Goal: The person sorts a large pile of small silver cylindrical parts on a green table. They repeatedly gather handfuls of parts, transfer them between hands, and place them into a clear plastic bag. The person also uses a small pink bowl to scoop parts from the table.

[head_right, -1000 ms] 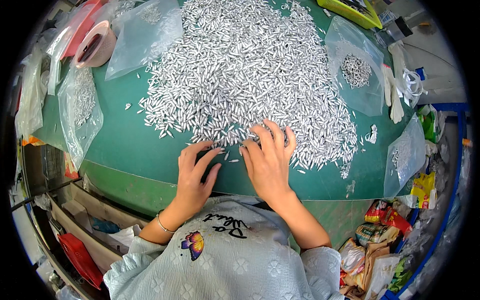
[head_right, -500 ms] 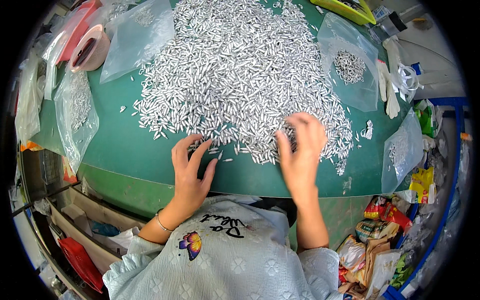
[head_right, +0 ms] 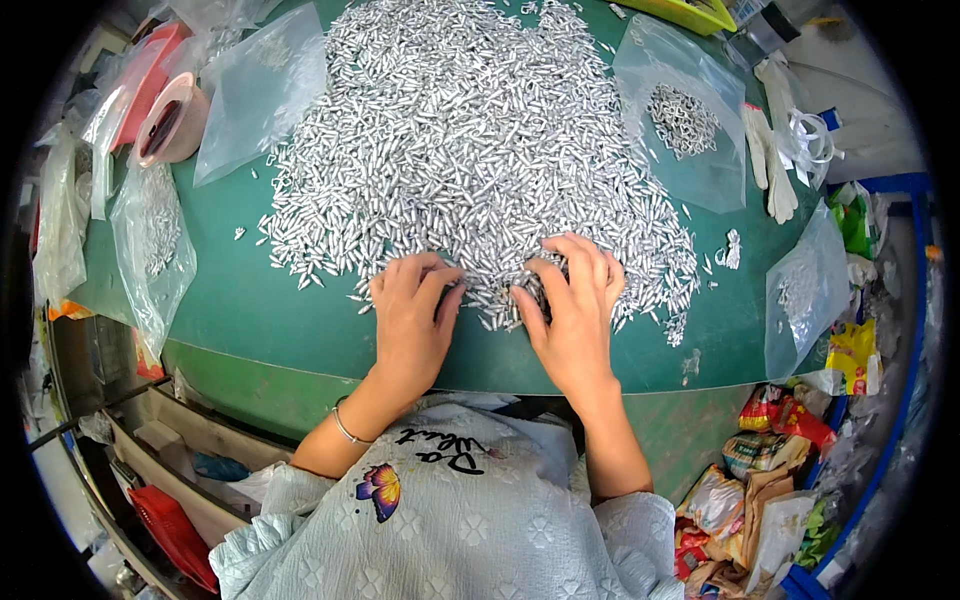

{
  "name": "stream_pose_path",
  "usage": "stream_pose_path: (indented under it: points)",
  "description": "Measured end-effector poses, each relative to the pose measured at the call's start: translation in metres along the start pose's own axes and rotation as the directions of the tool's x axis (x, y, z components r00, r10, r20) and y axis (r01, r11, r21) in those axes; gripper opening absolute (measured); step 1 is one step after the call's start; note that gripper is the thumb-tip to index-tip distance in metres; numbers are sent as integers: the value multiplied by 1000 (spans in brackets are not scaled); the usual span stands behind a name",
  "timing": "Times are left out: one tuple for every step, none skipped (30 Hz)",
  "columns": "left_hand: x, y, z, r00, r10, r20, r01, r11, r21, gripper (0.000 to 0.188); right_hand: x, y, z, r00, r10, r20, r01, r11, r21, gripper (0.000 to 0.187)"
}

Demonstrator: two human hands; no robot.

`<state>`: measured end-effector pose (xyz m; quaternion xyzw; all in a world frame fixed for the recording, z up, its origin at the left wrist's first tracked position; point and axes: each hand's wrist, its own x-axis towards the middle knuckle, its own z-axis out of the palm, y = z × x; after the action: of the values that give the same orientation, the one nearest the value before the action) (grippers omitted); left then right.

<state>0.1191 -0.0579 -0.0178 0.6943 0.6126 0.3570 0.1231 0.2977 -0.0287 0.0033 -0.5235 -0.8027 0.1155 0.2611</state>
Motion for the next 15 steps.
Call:
stream_pose_path:
  points:
    - [0,-2,0,1000,16,-7,-16,1000,-3,24,0,1,-1,1000,7,-18,-7,1000,-1,27]
    - [1,-5,0,999,32,-14,-32,999,-6,23,-1,2,-1,999,15,-35,-15,1000,-1,27]
    - [2,-7,-2,999,47,-23,-47,999,-7,22,-1,3,-1,998,20,-54,-20,1000,1,28]
    - [3,-9,-4,998,60,-22,-60,998,15,21,-1,5,-2,997,25,-67,-26,1000,-9,28]
    - [6,-10,-7,998,67,7,-68,997,30,21,-1,7,-3,995,42,-92,-43,999,-4,28]
    - [9,-9,-11,997,73,36,-75,996,44,20,-2,9,-4,992,59,-115,-59,998,1,28]
    - [12,-8,-14,995,79,64,-83,995,59,20,-2,12,-5,988,75,-138,-75,997,7,28]
    - [14,-8,-15,993,88,81,-93,993,68,20,-1,15,-6,981,59,-185,-63,998,-14,28]
    - [15,-8,-16,991,87,104,-95,993,69,20,-1,17,-7,980,56,-191,-59,998,-8,27]
    - [15,-7,-16,988,87,128,-96,993,70,21,0,19,-7,979,53,-196,-55,999,-2,27]
    - [16,-7,-17,985,85,151,-97,993,71,21,0,19,-6,978,50,-201,-50,999,4,26]
    - [17,-7,-16,985,89,149,-101,992,70,22,3,16,-9,978,-1,-211,-4,1000,-23,22]
    - [17,-6,-15,985,93,147,-104,992,70,22,2,17,-9,981,20,-195,-24,1000,-19,21]
    - [17,-6,-14,985,97,145,-108,992,69,22,2,18,-8,983,41,-179,-44,999,-14,19]
    - [17,-6,-14,985,92,145,-101,993,58,21,2,20,-8,985,61,-164,-63,998,-12,18]
